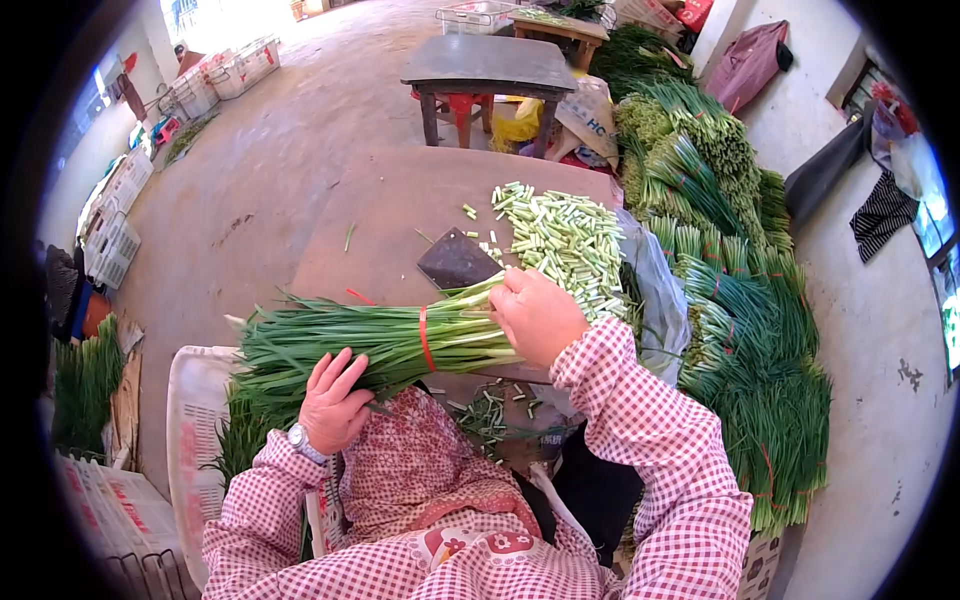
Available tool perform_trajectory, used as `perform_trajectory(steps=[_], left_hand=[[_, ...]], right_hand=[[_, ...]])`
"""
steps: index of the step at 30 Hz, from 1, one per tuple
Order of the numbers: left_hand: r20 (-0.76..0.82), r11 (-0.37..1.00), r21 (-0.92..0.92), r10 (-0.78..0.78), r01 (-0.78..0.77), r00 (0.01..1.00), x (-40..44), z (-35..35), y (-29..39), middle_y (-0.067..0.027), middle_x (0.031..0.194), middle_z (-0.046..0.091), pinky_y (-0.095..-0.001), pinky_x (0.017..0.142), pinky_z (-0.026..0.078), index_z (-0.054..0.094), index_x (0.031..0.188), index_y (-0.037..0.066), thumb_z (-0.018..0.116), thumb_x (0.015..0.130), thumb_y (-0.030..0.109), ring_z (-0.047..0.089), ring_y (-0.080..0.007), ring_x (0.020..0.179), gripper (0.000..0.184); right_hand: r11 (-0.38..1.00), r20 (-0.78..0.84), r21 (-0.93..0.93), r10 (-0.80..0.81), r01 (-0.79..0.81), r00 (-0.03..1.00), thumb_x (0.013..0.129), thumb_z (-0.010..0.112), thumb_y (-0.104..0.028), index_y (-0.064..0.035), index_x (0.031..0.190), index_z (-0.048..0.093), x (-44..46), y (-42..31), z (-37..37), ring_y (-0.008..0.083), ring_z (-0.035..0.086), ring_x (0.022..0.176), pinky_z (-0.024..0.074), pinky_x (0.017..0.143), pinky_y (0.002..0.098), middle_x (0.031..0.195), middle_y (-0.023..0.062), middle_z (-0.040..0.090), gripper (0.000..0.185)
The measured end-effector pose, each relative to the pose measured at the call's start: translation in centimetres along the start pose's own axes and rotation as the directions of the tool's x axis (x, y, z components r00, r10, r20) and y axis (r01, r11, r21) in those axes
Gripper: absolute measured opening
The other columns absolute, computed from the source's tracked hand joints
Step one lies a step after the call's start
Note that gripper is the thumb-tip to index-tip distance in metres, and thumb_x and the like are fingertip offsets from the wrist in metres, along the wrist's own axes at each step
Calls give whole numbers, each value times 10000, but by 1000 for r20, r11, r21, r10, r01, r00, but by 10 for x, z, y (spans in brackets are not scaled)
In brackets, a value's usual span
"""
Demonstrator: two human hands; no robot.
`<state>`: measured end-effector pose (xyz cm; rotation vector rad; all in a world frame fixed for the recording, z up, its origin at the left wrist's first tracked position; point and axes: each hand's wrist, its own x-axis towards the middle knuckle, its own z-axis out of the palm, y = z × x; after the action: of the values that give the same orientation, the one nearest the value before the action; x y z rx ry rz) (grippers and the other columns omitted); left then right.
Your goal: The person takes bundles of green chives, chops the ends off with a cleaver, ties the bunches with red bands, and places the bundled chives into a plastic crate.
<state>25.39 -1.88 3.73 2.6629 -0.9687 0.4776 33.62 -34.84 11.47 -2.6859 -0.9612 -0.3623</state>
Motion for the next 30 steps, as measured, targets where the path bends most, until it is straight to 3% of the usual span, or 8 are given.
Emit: perform_trajectory(steps=[8,13,15,17,19,22,25,30], left_hand=[[55,993,-117,25,-18,998,-67,-16,-6,-105,1127,602,-434,942,466,670,904,78,646,720,135,548,-324,1124,194],[35,846,-496,243,-194,969,-44,-40,70,-36,1002,644,-310,622,548,629,1057,95,653,765,156,660,-197,775,299],[163,795,-602,213,-74,963,-33,-16,103,-21,970,633,-297,561,534,617,1066,92,646,792,191,645,-191,716,293],[198,801,-589,268,-104,943,-10,7,118,-61,928,624,-345,575,536,587,1105,81,610,803,156,638,-232,696,311],[211,964,-229,187,-137,959,4,30,127,-103,907,613,-412,598,523,552,1143,67,584,785,121,636,-283,737,364],[389,803,-596,268,19,881,67,-22,115,-141,990,607,-421,701,527,525,1194,71,631,732,140,623,-312,852,479],[-55,975,-220,-19,6,998,108,-38,75,-201,1227,531,-472,997,381,469,1230,4,777,625,257,501,-353,1148,724],[192,967,-36,-242,253,951,129,1,27,-195,1220,524,-472,1074,295,456,1227,3,843,538,432,449,-337,1236,900]], right_hand=[[992,498,-30,120,-122,859,856,583,-284,-57,894,613,36,2,-16,304,635,835,518,708,426,865,129,637,232],[996,432,-63,79,-57,898,826,609,-247,-67,863,651,35,-3,-18,295,636,855,520,718,418,886,115,628,188],[993,426,-109,78,-34,901,822,604,-222,-70,848,658,36,-9,-16,294,634,860,521,724,415,886,108,622,164],[985,381,-172,47,20,923,812,581,-165,-75,828,668,39,-5,-11,284,631,868,524,728,396,869,94,608,126],[973,380,-222,26,64,924,805,556,-140,-72,823,649,37,-1,0,264,623,858,525,713,369,849,82,607,117],[925,255,-315,-133,212,958,792,539,-145,-84,808,596,31,-2,7,225,604,808,513,671,342,815,59,597,84],[906,162,-348,-196,241,967,792,541,-166,-93,803,599,25,-6,11,211,589,772,495,635,337,778,47,572,93],[893,155,-400,-153,204,976,790,543,-178,-90,833,612,23,-11,12,200,568,800,465,650,329,792,36,548,120]])
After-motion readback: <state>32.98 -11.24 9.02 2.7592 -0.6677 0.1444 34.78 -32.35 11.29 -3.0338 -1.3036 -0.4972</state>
